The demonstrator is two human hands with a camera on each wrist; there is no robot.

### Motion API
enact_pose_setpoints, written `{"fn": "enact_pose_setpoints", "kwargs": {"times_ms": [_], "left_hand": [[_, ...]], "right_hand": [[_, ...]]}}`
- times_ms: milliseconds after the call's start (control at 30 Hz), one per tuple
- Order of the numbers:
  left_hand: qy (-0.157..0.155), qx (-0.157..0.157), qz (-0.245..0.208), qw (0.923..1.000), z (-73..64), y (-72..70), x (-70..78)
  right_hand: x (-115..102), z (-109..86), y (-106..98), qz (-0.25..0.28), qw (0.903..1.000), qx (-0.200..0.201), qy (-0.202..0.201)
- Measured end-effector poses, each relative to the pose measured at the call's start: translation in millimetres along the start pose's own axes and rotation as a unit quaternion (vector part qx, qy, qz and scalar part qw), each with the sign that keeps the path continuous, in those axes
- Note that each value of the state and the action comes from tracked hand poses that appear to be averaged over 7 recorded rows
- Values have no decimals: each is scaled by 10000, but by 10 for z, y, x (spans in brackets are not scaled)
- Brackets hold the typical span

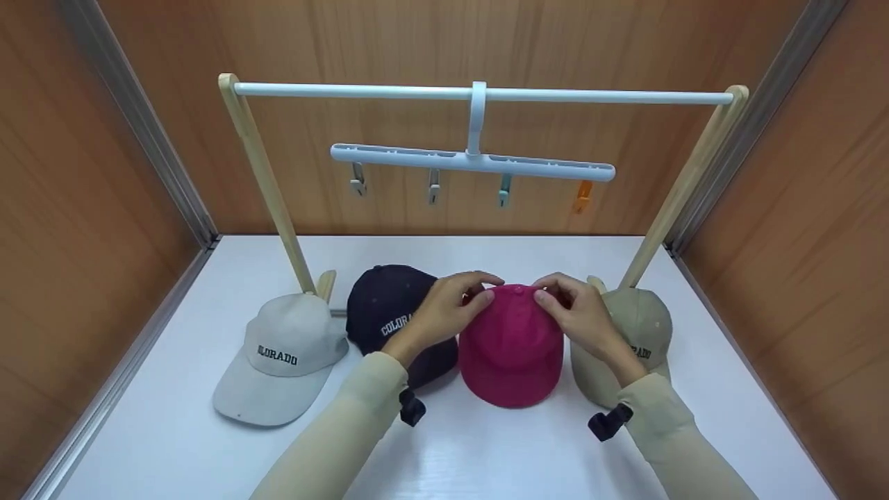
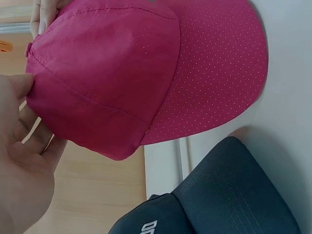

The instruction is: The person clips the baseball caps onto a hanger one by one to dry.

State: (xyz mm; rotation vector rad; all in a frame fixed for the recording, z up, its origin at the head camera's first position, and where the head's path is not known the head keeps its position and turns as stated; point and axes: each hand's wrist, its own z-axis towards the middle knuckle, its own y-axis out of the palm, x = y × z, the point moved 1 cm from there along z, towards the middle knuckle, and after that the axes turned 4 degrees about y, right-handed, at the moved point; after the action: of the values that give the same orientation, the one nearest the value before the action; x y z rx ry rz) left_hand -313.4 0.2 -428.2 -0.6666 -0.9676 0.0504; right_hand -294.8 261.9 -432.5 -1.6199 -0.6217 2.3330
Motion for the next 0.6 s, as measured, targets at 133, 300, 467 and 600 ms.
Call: {"fn": "enact_pose_setpoints", "kwargs": {"times_ms": [133,300,467,600], "left_hand": [[92,91,-32,9999,11,-9,24],[286,82,91,9995,36,-11,44],[387,35,191,9991,64,-9,60],[454,46,268,9986,88,-8,92]], "right_hand": [[-6,-13,-45,-82,9999,-36,56],[-42,-25,-118,-194,9996,-121,148],[-70,-23,-212,-312,9987,-286,299],[-103,1,-271,-553,9979,-275,217]]}}
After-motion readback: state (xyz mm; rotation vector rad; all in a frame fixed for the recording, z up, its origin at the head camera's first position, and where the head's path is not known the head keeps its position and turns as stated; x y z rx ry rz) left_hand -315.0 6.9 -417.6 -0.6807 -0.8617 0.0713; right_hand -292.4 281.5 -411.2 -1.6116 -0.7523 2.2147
